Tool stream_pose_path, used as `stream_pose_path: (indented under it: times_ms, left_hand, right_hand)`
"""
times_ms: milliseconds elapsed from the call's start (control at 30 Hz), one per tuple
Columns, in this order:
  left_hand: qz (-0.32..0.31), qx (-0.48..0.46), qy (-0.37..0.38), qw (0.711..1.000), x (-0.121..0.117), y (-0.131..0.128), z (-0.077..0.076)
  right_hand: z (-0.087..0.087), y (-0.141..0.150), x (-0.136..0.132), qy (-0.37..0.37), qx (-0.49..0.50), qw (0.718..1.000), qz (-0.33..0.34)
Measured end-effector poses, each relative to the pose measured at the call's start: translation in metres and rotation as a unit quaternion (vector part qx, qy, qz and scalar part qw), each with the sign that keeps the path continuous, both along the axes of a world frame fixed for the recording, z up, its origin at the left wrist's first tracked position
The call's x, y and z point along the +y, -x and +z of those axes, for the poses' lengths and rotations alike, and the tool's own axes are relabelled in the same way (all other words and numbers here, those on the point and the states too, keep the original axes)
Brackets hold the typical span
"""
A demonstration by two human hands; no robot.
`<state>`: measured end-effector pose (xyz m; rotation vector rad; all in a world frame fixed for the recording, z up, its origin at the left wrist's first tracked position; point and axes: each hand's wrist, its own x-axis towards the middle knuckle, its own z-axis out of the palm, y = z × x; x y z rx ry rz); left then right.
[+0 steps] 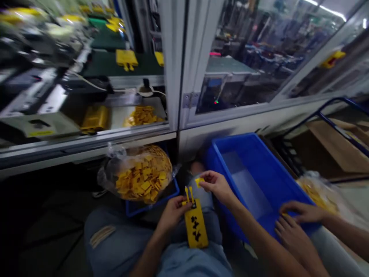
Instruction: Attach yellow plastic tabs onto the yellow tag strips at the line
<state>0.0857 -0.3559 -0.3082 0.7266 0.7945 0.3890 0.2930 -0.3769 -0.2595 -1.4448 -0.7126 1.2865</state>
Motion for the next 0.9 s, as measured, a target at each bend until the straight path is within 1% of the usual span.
stream_pose_path:
  times_ms: [67, 133, 233, 333, 367, 433, 500, 533, 633, 700, 767, 900]
  left_hand:
    - [-0.011, -0.011, 0.010, 1.000, 0.000, -0.007, -0.006]
    - [-0.026, -0.014, 0.008, 1.000, -0.001, -0.011, -0.010]
    - [-0.050, 0.002, -0.017, 0.999, -0.003, -0.012, -0.013]
    - [-0.059, 0.013, -0.033, 0.998, -0.004, -0.012, -0.013]
    - [-0.059, 0.012, -0.034, 0.998, -0.004, -0.012, -0.013]
    - [-0.058, 0.009, -0.033, 0.998, -0.005, -0.012, -0.013]
    - [-0.057, 0.007, -0.031, 0.998, -0.005, -0.012, -0.013]
    - [-0.056, 0.006, -0.030, 0.998, -0.005, -0.012, -0.013]
    - [-0.054, 0.005, -0.034, 0.998, -0.006, -0.011, -0.013]
    - [-0.058, 0.003, -0.039, 0.998, -0.006, -0.011, -0.015]
    - [-0.062, 0.003, -0.046, 0.997, -0.006, -0.011, -0.017]
    - [-0.062, 0.005, -0.049, 0.997, -0.006, -0.012, -0.018]
  right_hand:
    - [-0.002, 0.000, -0.009, 0.000, 0.018, 1.000, -0.019]
    - [-0.002, 0.000, -0.016, 0.009, 0.010, 1.000, -0.016]
    - [-0.004, 0.002, -0.023, 0.036, 0.005, 0.999, -0.007]
    - [-0.008, 0.007, -0.031, 0.050, 0.004, 0.999, -0.005]
    - [-0.010, 0.008, -0.033, 0.050, -0.016, 0.999, 0.002]
    - [-0.010, 0.012, -0.037, 0.037, -0.091, 0.995, 0.025]
    - [-0.008, 0.015, -0.039, 0.025, -0.171, 0.984, 0.049]
    - [-0.006, 0.016, -0.040, 0.028, -0.197, 0.978, 0.060]
    - [0.000, 0.018, -0.039, 0.055, -0.227, 0.967, 0.106]
    - [0.003, 0.019, -0.038, 0.063, -0.257, 0.954, 0.145]
    - [0.005, 0.020, -0.037, 0.056, -0.305, 0.934, 0.177]
    - [0.008, 0.020, -0.035, 0.012, -0.398, 0.888, 0.228]
